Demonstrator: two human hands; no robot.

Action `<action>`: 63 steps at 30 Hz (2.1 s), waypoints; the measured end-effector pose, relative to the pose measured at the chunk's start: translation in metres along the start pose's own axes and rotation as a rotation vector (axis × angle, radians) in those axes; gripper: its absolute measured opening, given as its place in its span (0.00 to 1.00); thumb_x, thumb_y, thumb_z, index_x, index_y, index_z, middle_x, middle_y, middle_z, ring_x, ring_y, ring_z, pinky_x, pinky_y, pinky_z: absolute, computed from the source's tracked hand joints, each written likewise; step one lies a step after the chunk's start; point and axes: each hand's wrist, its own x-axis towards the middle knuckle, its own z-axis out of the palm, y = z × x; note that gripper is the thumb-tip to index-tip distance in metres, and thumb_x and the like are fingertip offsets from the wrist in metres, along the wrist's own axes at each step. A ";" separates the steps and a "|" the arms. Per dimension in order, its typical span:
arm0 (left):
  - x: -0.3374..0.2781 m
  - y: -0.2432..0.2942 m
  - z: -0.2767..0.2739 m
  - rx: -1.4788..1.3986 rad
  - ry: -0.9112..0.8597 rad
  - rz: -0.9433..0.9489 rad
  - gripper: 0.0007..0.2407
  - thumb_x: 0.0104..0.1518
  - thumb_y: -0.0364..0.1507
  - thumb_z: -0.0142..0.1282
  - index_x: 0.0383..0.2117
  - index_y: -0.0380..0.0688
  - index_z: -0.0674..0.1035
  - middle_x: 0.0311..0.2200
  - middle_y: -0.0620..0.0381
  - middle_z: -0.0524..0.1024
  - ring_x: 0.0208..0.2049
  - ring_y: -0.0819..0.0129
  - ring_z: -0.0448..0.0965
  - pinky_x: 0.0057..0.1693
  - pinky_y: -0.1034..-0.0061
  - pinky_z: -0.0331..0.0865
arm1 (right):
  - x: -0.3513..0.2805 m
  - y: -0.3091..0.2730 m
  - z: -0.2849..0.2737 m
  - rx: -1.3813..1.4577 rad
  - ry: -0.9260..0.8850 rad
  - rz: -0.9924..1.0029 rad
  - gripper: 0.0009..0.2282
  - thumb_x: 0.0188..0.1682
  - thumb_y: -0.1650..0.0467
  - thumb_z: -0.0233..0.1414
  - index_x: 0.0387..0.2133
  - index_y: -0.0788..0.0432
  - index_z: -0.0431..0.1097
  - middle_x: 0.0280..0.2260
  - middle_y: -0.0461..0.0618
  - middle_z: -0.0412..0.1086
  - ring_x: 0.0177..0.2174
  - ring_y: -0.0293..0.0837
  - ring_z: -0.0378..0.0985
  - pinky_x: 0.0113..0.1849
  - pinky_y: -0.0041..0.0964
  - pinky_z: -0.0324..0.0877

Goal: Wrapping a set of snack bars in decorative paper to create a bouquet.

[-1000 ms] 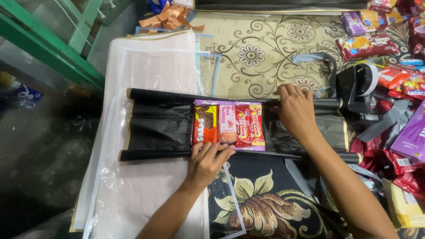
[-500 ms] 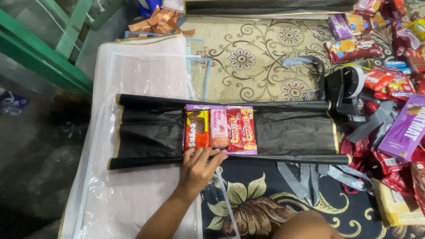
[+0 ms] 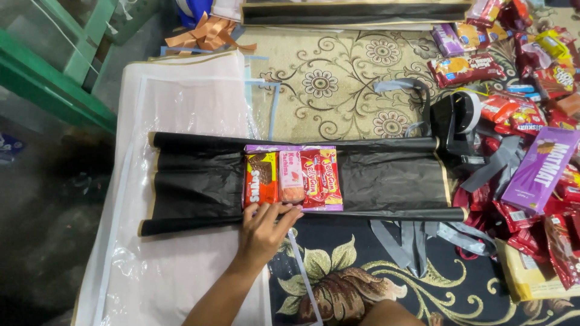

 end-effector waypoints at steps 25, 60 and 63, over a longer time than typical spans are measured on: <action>-0.015 -0.008 0.017 0.002 -0.003 0.000 0.13 0.50 0.32 0.75 0.40 0.51 0.85 0.34 0.60 0.83 0.34 0.72 0.79 0.46 0.72 0.66 | -0.083 0.361 -0.308 -0.975 0.627 0.659 0.12 0.64 0.64 0.54 0.39 0.59 0.81 0.34 0.55 0.80 0.33 0.59 0.79 0.44 0.55 0.63; 0.001 -0.004 0.002 -0.027 -0.035 -0.004 0.08 0.54 0.32 0.71 0.37 0.51 0.86 0.30 0.62 0.78 0.31 0.71 0.76 0.44 0.72 0.60 | -0.138 0.284 -0.230 0.028 1.055 0.683 0.08 0.60 0.63 0.54 0.38 0.53 0.75 0.35 0.40 0.72 0.31 0.32 0.70 0.32 0.25 0.66; -0.003 -0.005 0.004 -0.020 -0.046 -0.002 0.07 0.54 0.32 0.70 0.37 0.51 0.86 0.30 0.62 0.78 0.31 0.71 0.75 0.44 0.71 0.60 | -0.143 0.299 -0.226 0.045 1.049 0.559 0.08 0.61 0.64 0.52 0.36 0.54 0.73 0.38 0.44 0.74 0.34 0.33 0.74 0.37 0.26 0.69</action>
